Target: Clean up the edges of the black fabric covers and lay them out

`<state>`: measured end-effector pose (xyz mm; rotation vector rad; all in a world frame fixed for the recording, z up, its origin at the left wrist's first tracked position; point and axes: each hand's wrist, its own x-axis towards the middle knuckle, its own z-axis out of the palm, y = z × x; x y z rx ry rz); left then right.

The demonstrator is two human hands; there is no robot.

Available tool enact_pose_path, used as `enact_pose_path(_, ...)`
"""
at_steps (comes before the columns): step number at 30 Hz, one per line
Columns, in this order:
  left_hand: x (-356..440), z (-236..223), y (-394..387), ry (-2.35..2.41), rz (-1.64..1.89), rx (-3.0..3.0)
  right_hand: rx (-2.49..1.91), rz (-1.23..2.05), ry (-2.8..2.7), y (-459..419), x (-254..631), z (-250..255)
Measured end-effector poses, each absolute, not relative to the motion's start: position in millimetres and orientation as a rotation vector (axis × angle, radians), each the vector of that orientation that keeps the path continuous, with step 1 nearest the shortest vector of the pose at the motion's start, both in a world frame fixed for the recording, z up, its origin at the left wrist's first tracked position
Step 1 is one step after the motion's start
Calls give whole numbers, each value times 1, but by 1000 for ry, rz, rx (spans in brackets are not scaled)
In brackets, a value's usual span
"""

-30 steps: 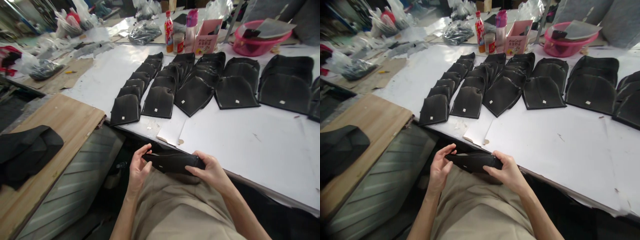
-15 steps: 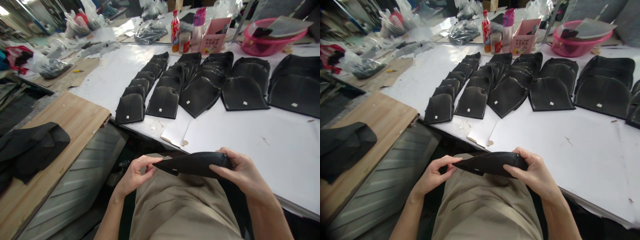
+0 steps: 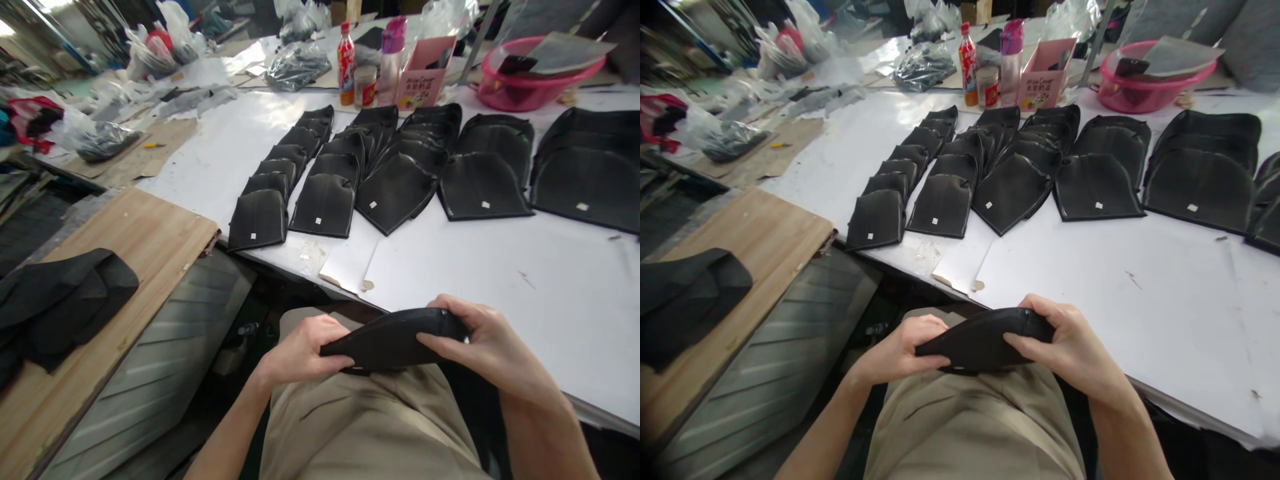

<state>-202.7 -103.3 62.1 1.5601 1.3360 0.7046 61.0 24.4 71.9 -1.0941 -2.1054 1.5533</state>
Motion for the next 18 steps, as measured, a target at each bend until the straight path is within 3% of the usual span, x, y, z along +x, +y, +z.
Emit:
enact_pose_path(6, -220, 61, -118, 1416, 845, 1340, -1150, 1679, -1913, 32, 71, 70)
enact_pose_path(11, -219, 55, -123, 1375, 907, 1331, -1143, 1588, -1941, 31, 68, 65)
enact_pose_path(18, -214, 56, -120, 1301, 512, 1569, -645, 1428, -2183, 23, 82, 85)
